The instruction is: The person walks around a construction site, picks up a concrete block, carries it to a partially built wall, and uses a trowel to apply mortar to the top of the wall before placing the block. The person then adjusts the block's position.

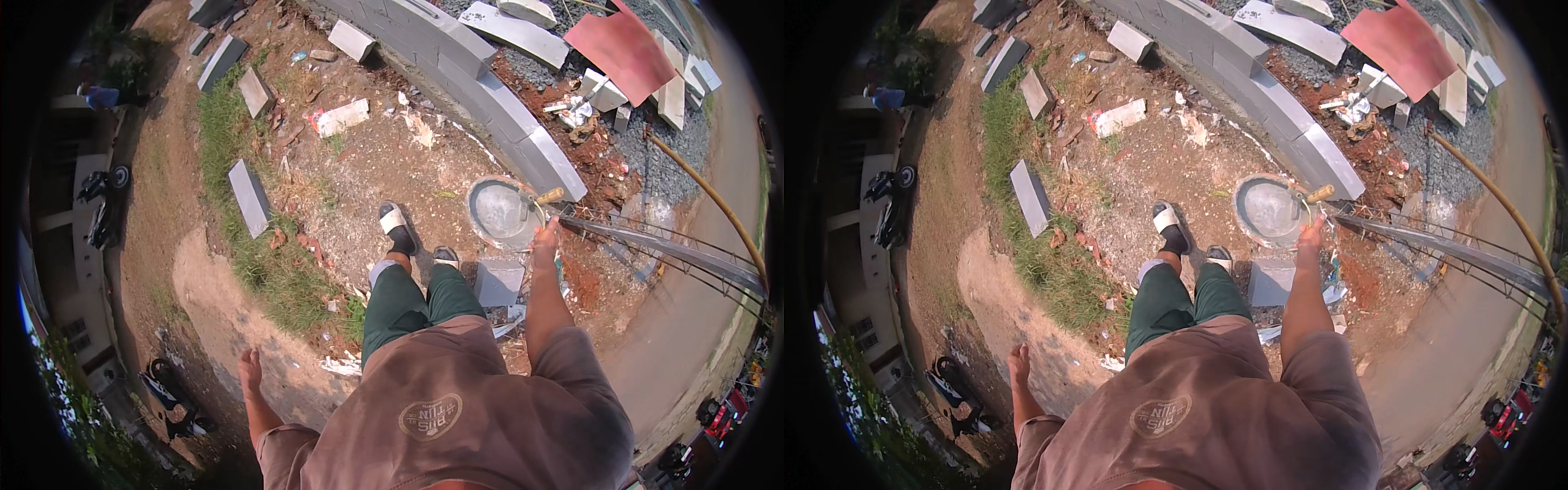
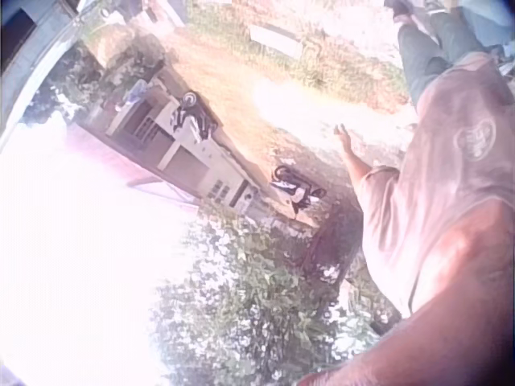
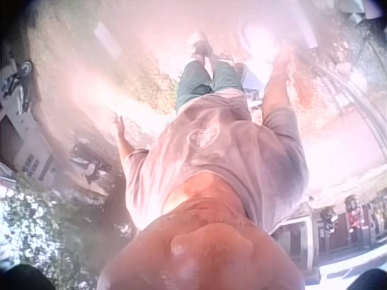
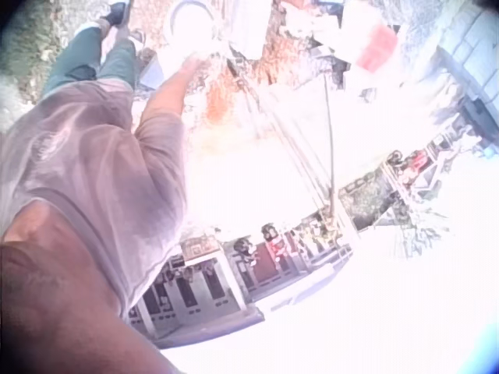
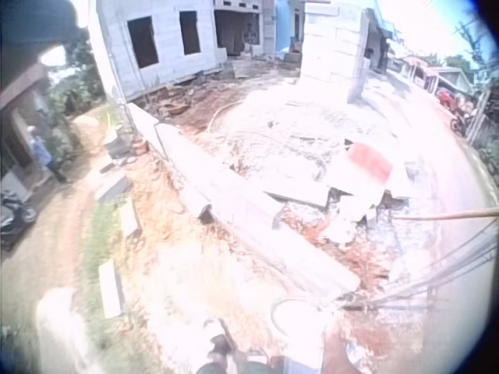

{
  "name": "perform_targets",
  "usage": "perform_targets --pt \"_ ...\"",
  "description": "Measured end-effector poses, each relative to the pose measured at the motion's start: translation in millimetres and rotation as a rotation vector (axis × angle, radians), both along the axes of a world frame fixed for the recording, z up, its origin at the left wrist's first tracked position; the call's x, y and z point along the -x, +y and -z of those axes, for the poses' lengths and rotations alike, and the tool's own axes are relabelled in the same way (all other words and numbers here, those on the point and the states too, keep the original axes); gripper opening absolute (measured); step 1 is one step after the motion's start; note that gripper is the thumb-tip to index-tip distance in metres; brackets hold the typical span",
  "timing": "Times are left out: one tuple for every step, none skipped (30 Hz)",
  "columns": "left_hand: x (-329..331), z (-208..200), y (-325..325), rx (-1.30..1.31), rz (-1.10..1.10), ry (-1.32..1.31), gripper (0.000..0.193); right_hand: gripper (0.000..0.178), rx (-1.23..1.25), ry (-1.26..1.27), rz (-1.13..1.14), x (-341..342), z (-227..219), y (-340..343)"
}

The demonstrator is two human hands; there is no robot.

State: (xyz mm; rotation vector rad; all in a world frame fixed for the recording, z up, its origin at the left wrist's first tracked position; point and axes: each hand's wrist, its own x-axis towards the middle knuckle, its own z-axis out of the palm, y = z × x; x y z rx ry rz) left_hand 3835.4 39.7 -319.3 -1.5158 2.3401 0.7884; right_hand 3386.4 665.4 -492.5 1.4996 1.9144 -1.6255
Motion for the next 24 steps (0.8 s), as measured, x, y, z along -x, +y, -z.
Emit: perform_targets --pt "-2 5 -17 0.013 -0.051 -0.040 0.034 0.068 0.005 -0.059 0.059 14 14 -4" --pt "-4 13 -36 0.022 -0.103 -0.085 0.033 0.068 0.035 -0.025 0.058 22 29 -13" --pt "7 23 -43 0.069 -0.097 -0.158 0.033 0.067 0.046 0.010 0.061 26 44 -18" --pt "7 33 -56 0.093 -0.104 -0.211 0.034 0.066 0.072 0.043 0.051 34 59 -31" --pt "1 49 -73 0.118 -0.110 -0.261 0.034 0.067 0.047 -0.013 0.059 44 72 -46" --pt "-14 65 -85 0.231 0.222 -0.283 0.034 0.068 0.029 -0.091 0.055 49 87 -65" --pt "-22 79 -98 0.402 0.552 -0.296 0.034 0.067 0.047 -0.114 0.077 50 108 -78" --pt "19 111 -85 0.087 0.241 -0.158 0.035 0.066 0.006 -0.126 0.117 42 129 -70" --pt "101 121 -48 -0.159 -0.096 -0.033 0.035 0.065 -0.033 -0.127 0.171 43 148 -63" --pt "109 119 -41 -0.164 -0.111 -0.035 0.035 0.062 -0.083 -0.139 0.163 49 159 -85" --pt "118 124 -34 -0.178 -0.126 -0.037 0.035 0.059 -0.143 -0.163 0.149 48 166 -101" --pt "106 128 -33 -0.191 -0.090 0.018 0.035 0.057 -0.197 -0.173 0.135 57 175 -117" --pt "104 132 -35 -0.196 -0.020 -0.109 0.033 0.054 -0.207 -0.126 0.100 63 187 -120" --pt "104 134 -41 -0.238 -0.001 -0.150 0.033 0.052 -0.235 -0.100 0.071 58 201 -104" --pt "102 137 -41 -0.274 0.003 -0.184 0.034 0.049 -0.254 -0.067 0.027 57 207 -93" --pt "99 134 -42 -0.310 0.005 -0.218 0.034 0.048 -0.195 -0.084 0.038 53 209 -78" --pt "107 134 -41 -0.324 -0.021 -0.268 0.033 0.046 -0.129 -0.077 0.051 57 210 -71" --pt "117 136 -38 -0.332 -0.056 -0.312 0.033 0.044 -0.056 -0.066 0.058 63 211 -71" --pt "126 137 -36 -0.333 -0.101 -0.352 0.032 0.041 -0.053 -0.057 0.029 68 212 -79" --pt "139 136 -36 -0.338 -0.073 -0.358 0.033 0.037 -0.042 -0.043 -0.007 74 214 -89" --pt "150 136 -35 -0.344 -0.053 -0.361 0.033 0.033 -0.030 -0.028 -0.050 82 215 -99" --pt "169 136 -35 -0.350 -0.032 -0.359 0.033 0.032 -0.094 -0.060 -0.114 81 220 -95" --pt "179 139 -41 -0.348 -0.020 -0.272 0.033 0.031 -0.141 -0.086 -0.188 82 224 -93" --pt "188 143 -48 -0.342 -0.014 -0.187 0.033 0.028 -0.088 -0.071 -0.119 81 227 -93"
